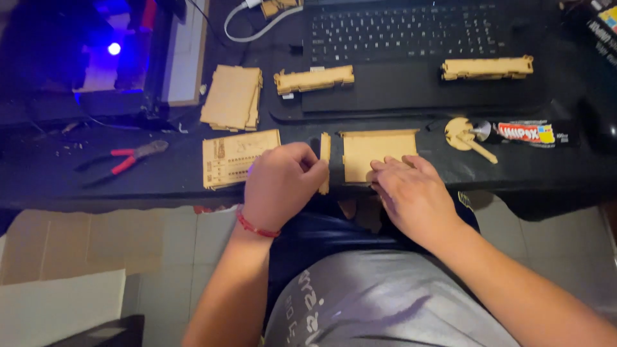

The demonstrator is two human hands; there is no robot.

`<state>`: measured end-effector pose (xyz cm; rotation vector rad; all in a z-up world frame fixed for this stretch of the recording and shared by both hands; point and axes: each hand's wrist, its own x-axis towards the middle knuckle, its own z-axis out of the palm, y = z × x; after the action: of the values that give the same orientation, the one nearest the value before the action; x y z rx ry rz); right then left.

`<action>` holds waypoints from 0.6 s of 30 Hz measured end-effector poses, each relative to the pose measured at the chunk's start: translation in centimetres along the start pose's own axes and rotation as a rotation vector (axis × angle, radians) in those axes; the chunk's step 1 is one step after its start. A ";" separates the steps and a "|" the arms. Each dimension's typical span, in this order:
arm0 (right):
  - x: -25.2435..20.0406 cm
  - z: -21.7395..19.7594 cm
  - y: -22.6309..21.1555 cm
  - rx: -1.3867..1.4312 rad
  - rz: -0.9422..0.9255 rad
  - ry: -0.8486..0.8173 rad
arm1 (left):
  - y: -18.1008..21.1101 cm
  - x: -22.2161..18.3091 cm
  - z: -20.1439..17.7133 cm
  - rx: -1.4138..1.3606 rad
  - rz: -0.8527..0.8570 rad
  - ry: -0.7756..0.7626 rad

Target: Assembling laser-cut wooden box components by applying glue and fitting pieces together.

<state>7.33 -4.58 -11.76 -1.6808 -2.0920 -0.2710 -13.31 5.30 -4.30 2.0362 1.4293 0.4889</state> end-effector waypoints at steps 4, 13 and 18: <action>-0.7 0.7 0.4 -0.043 -0.018 -0.019 | -1.0 -0.2 1.1 0.089 0.086 0.083; -1.2 0.8 0.9 -0.050 -0.074 0.014 | -1.2 0.7 3.2 0.115 0.078 0.114; -1.6 1.6 1.4 -0.026 -0.066 0.019 | -2.0 1.0 3.6 0.065 0.118 0.150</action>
<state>8.65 -5.01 -14.05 -1.6199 -2.1416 -0.3348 -12.21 5.80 -8.31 2.1843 1.4327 0.6651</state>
